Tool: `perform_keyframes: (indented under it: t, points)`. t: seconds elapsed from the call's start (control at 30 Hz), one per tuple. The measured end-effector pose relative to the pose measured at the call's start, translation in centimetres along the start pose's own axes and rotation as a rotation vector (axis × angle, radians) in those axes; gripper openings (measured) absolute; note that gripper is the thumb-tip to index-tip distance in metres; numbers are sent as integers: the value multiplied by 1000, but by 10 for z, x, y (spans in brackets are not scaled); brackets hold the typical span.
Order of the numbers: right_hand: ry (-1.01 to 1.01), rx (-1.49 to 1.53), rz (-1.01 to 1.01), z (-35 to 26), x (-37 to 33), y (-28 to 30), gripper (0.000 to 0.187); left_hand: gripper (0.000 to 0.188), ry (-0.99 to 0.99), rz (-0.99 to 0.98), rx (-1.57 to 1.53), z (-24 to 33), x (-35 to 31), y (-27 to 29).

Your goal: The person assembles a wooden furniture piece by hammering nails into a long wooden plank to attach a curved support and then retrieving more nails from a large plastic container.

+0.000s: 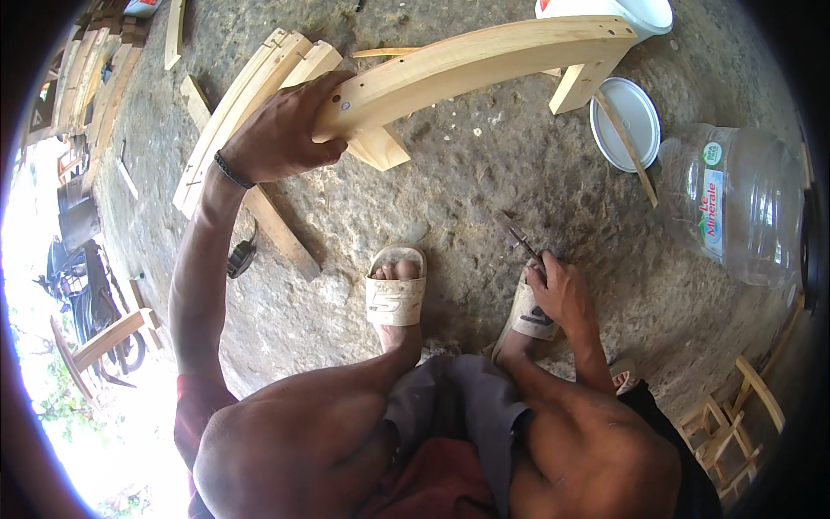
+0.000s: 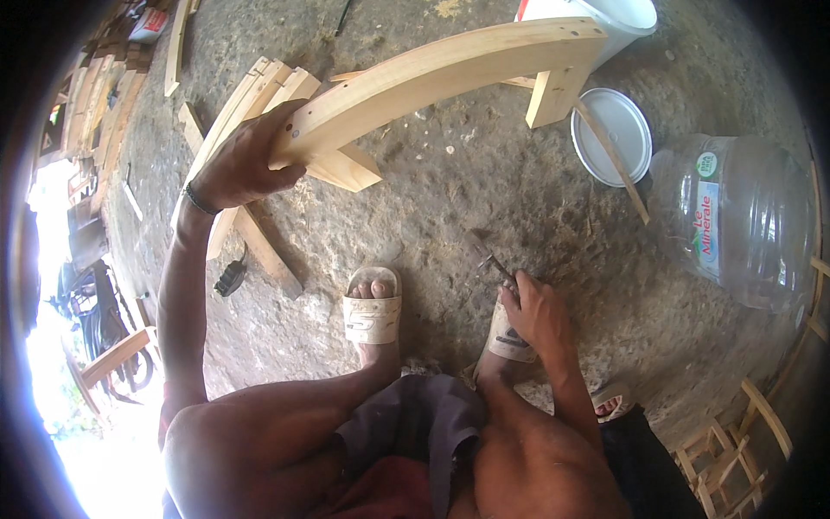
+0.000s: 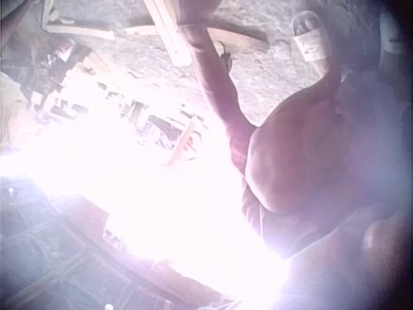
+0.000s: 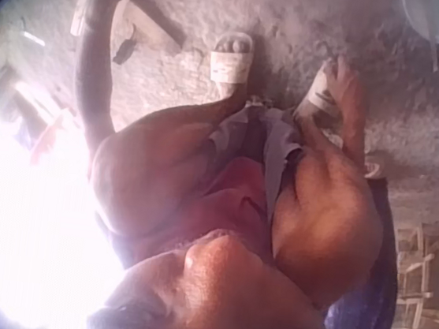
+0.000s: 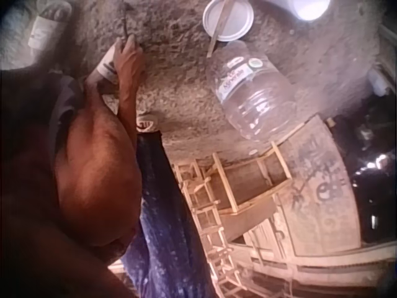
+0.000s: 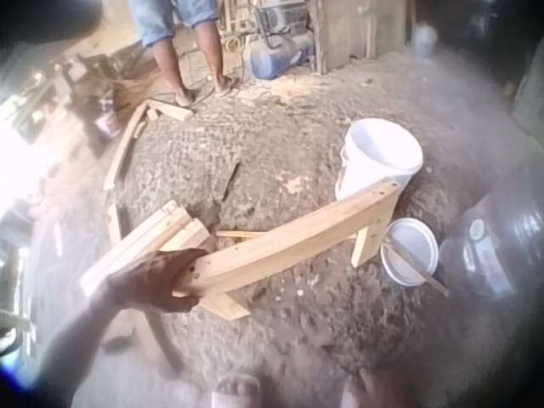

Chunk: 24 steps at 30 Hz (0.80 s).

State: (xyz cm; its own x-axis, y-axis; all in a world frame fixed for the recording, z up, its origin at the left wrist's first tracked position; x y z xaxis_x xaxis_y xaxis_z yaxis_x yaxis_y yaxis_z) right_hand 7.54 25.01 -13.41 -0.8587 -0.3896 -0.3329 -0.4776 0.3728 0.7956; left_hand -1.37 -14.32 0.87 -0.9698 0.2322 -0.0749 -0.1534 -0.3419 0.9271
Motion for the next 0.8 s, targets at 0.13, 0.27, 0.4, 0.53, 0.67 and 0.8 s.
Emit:
perform_keyframes:
  t: [0.13,0.27,0.4,0.53,0.67,0.8]
  points:
    - [2,30,-11,-2,1,2,33,84,-23,-32,-77,-12,1,-3]
    - [22,-6,0,-2,1,3,34,85,19,-54,-93,-16,5,-3]
    - [-9,-10,-10,-2,1,3,34,86,40,-45,-36,-10,9,0]
    - [-15,-11,-33,-1,3,0,35,87,-2,-21,51,-1,10,4]
    - [4,-37,-13,-3,2,3,35,84,25,0,49,-6,5,1]
    - [-73,8,-55,-1,4,0,33,81,64,-47,-33,-7,4,0]
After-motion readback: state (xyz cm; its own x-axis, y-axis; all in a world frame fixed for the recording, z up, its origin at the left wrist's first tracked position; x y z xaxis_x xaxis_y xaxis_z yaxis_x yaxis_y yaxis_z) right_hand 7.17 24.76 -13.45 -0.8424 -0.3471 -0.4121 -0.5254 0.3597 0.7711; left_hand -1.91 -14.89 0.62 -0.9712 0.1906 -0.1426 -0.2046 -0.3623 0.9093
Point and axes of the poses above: each hand's wrist, its own x-axis towards the middle knuckle, its own y-axis out of the back of the hand, z = x × y, the point moved 7 cm from there along x, towards the middle knuckle, and after that the axes turned 7 degrees about z, right-handed, at the moved point
